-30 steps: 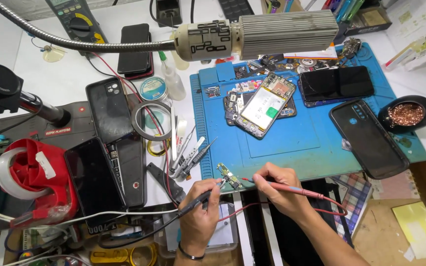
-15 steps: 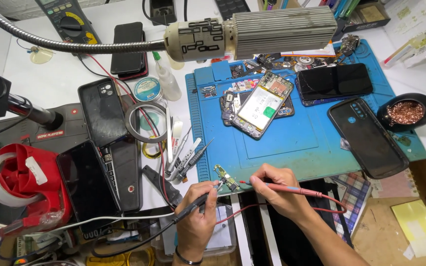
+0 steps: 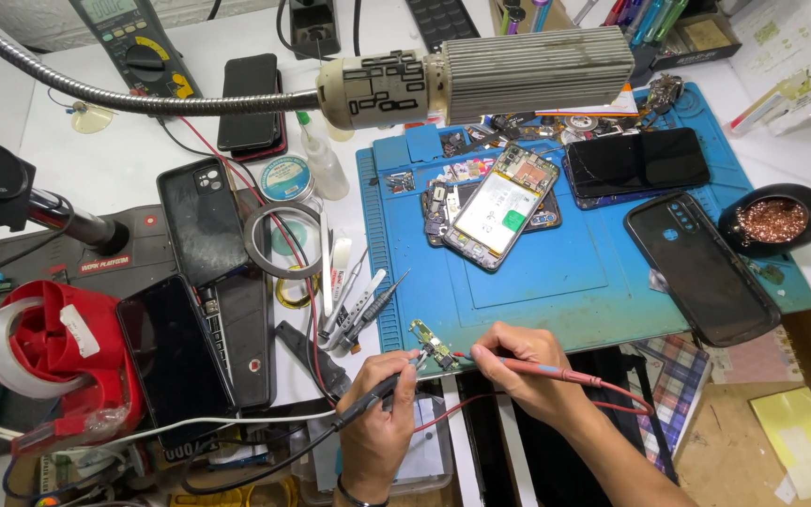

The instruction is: The person uses multimeter probes to test a small green circuit board on a cluttered workbench. They then apply a liquid from a small bottle onto the board and use a toothbrush to scrub the components.

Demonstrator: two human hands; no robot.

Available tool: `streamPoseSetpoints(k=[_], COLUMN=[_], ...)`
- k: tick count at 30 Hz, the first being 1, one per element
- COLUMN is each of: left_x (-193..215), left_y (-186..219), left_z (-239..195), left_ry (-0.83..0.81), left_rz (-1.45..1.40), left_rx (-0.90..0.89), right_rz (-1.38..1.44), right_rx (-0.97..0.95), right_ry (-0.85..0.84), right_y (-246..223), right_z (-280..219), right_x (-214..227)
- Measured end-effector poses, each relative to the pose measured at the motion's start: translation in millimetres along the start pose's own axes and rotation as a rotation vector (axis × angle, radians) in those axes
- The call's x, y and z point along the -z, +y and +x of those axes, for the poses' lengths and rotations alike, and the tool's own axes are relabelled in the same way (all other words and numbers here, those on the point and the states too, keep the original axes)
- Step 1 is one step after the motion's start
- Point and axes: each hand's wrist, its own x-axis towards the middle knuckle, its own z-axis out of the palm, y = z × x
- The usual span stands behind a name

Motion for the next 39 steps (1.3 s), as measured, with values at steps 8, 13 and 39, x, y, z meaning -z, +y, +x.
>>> streamPoseSetpoints(k=[8,13,39], left_x=[0,-1,19], left_y=[2,4,11], left_z=[1,0,-2], left_ry=[0.009,0.019,0.016], left_rz=[-0.013,-0.004,-0.096], left_rx=[-0.019,-0.010,-0.069], right_rz=[-0.029,-0.014,-0.039], right_rx=[-0.020,-0.061,-0.194], right_ry=[-0.002,-0.006,0.019], right_y=[1,1,-7], right_z=[-1,-3,-6], right_x=[1,2,-6])
